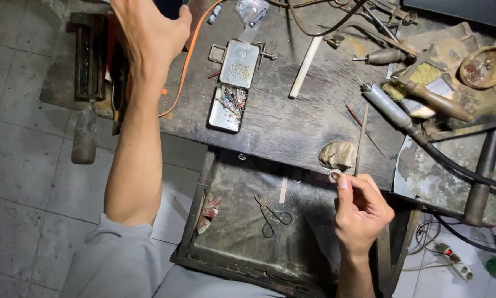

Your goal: The person is using a hand file to shape and smooth the surface of a small metal ring at a jewelry workbench.

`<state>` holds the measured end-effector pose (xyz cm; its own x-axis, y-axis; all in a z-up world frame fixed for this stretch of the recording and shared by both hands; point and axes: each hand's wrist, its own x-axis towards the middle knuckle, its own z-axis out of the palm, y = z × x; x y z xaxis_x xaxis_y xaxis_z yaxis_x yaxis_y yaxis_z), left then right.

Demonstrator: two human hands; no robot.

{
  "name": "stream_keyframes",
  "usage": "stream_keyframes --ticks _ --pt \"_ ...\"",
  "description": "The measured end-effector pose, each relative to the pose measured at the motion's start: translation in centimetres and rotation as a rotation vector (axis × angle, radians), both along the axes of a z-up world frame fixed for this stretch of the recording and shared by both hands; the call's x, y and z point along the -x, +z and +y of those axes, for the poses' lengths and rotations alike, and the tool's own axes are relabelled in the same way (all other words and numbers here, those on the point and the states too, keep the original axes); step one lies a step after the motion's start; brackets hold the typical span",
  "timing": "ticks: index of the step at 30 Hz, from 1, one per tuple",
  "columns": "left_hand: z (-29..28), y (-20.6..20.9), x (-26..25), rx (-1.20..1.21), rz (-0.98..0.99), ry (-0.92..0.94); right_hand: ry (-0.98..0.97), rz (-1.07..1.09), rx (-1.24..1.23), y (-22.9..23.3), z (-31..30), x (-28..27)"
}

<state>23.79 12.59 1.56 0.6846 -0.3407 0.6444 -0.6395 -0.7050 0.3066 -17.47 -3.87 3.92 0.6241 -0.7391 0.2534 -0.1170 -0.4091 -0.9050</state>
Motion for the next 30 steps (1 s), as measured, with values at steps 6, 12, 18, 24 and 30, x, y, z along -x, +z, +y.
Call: stream_keyframes --ticks 6,12,18,24,30 --pt "-0.3 2.0 2.1 -0.119 0.052 -0.029 -0.021 -0.008 -0.002 0.1 -0.3 0.4" --pt "-7.3 6.0 15.2 0.018 0.205 -0.437 -0.087 -0.004 -0.002 -0.7 -1.5 0.8" --pt "-10.0 1.2 26.7 0.212 0.513 -1.153 -0.133 -0.05 -0.034 -3.5 -2.9 1.6" --pt "-10.2 -0.6 29.0 0.375 0.507 -1.126 -0.119 -0.057 -0.074 -3.6 -2.9 1.6" --pt "-10.1 -1.9 28.8 0.435 0.521 -1.131 -0.107 -0.041 -0.063 -3.5 -2.6 1.2"
